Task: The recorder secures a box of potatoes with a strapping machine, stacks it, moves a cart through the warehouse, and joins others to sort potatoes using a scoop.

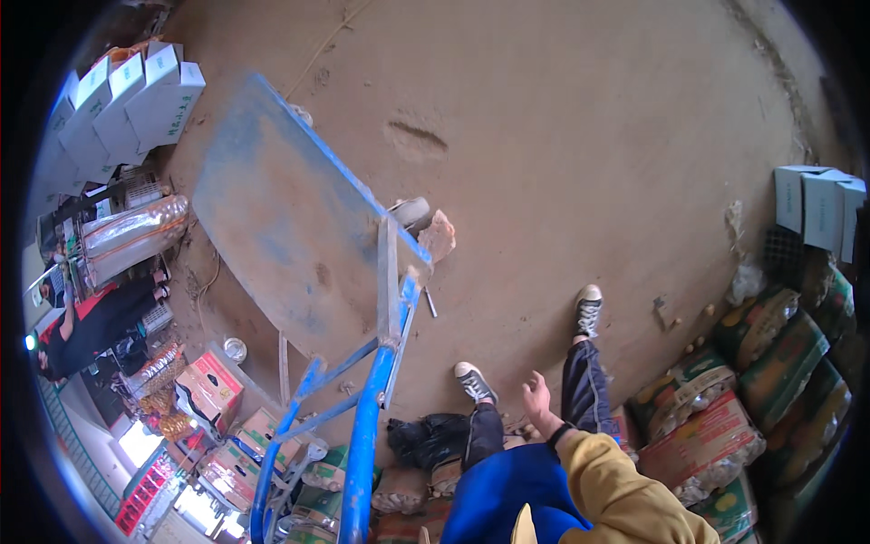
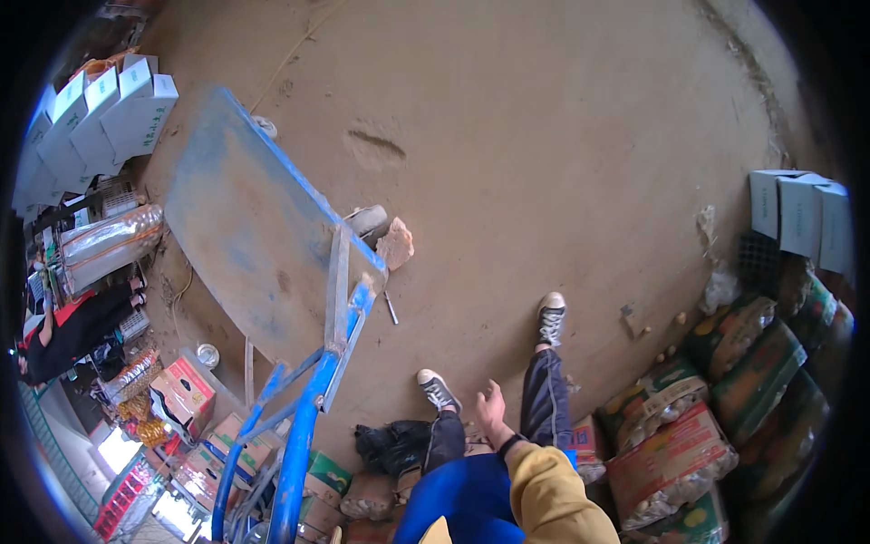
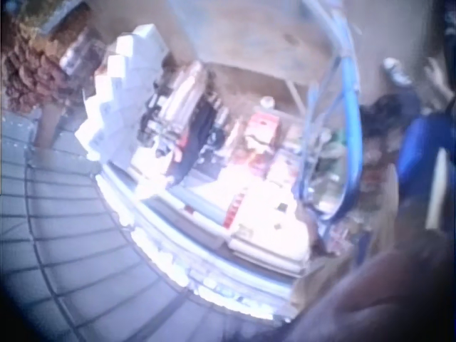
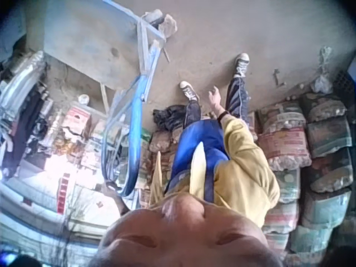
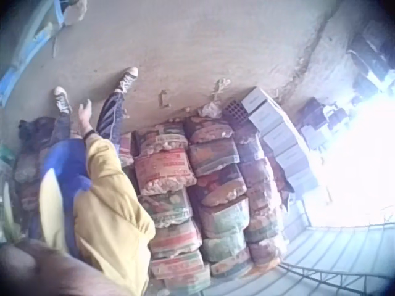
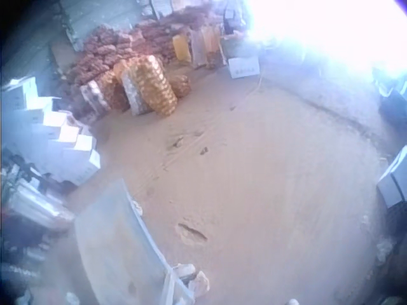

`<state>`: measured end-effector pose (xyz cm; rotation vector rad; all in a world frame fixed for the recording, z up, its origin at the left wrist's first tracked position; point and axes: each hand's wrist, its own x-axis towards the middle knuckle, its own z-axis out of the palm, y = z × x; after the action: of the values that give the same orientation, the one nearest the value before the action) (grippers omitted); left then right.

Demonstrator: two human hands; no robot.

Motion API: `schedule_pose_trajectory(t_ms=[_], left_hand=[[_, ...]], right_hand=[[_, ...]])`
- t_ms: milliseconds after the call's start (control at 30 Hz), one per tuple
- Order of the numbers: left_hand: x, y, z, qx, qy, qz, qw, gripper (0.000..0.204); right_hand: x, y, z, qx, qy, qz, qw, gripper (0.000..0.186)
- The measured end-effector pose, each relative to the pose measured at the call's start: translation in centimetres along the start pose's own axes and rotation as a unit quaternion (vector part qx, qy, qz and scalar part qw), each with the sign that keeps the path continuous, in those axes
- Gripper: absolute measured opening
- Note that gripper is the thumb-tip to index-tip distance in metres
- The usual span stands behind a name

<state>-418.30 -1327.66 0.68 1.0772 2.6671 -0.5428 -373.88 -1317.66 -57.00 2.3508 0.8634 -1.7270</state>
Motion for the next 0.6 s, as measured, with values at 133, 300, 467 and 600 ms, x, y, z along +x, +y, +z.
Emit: schedule_pose_trajectory(t_ms=[133, 300, 467, 600], left_hand=[[-3.9, -12.0, 3.0, -0.083, 0.051, -0.03, 0.995, 0.024], [-3.7, -6.3, 1.6, 0.36, -0.091, -0.009, 0.928, 0.044], [-4.9, -5.6, 2.9, 0.258, -0.06, 0.056, 0.963, 0.025], [-5.6, -5.8, 4.1, 0.124, -0.016, 0.001, 0.992, 0.011]], right_hand=[[-2.3, 0.4, -7.4, 0.037, -0.005, -0.036, 0.999, 0.045], [-2.0, -1.7, -13.2, -0.026, 0.07, -0.049, 0.996, 0.039], [5.9, -9.2, -5.6, -0.006, 0.036, -0.194, 0.98, 0.045], [14.8, -19.8, 3.4, -0.052, 0.029, -0.371, 0.927, 0.073]])
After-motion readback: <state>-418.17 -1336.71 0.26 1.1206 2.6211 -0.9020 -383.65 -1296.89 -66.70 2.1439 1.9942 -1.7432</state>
